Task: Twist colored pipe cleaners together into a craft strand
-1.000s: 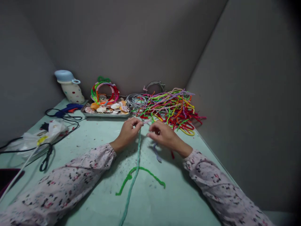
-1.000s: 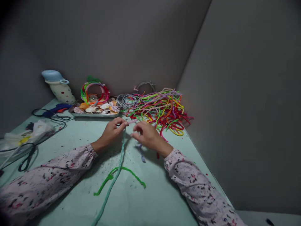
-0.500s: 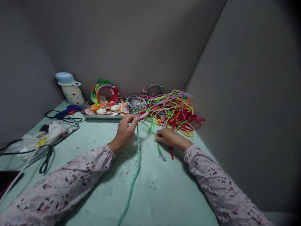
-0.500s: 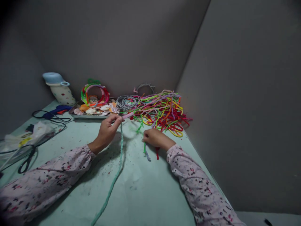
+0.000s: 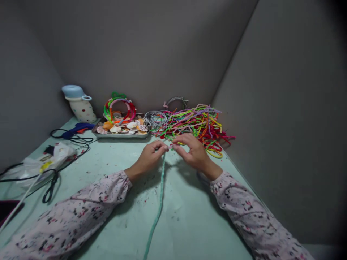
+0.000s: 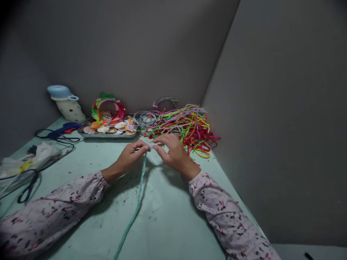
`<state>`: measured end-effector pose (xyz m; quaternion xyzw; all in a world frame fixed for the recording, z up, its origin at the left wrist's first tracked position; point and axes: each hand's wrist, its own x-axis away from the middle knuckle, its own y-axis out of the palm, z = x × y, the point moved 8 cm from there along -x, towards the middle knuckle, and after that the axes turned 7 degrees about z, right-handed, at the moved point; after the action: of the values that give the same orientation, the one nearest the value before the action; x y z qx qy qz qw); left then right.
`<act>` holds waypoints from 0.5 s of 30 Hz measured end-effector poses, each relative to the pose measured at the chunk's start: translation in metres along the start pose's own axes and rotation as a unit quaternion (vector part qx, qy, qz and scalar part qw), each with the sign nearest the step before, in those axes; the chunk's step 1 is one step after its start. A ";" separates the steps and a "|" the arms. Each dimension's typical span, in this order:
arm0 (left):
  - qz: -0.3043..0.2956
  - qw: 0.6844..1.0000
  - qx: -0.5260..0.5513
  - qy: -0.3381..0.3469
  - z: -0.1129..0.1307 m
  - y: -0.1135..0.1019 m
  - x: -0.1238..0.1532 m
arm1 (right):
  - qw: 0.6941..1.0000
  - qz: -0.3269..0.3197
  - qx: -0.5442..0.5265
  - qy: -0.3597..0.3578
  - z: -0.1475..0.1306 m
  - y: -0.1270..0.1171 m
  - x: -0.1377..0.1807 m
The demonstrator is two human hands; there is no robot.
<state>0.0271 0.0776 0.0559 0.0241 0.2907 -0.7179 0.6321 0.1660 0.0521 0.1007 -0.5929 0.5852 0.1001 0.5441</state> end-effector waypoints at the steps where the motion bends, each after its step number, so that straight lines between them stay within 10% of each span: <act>1: -0.012 1.000 0.002 0.003 0.000 0.003 0.001 | 1.000 -0.014 -0.018 0.006 -0.003 0.009 0.004; 15: -0.065 0.994 -0.063 0.063 0.005 0.014 0.009 | 0.994 0.029 -0.070 0.082 0.017 0.027 0.035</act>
<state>0.0401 0.0669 0.0511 0.0100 0.3755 -0.7350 0.5645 0.1632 0.0518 0.0531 -0.6185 0.6366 0.1075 0.4480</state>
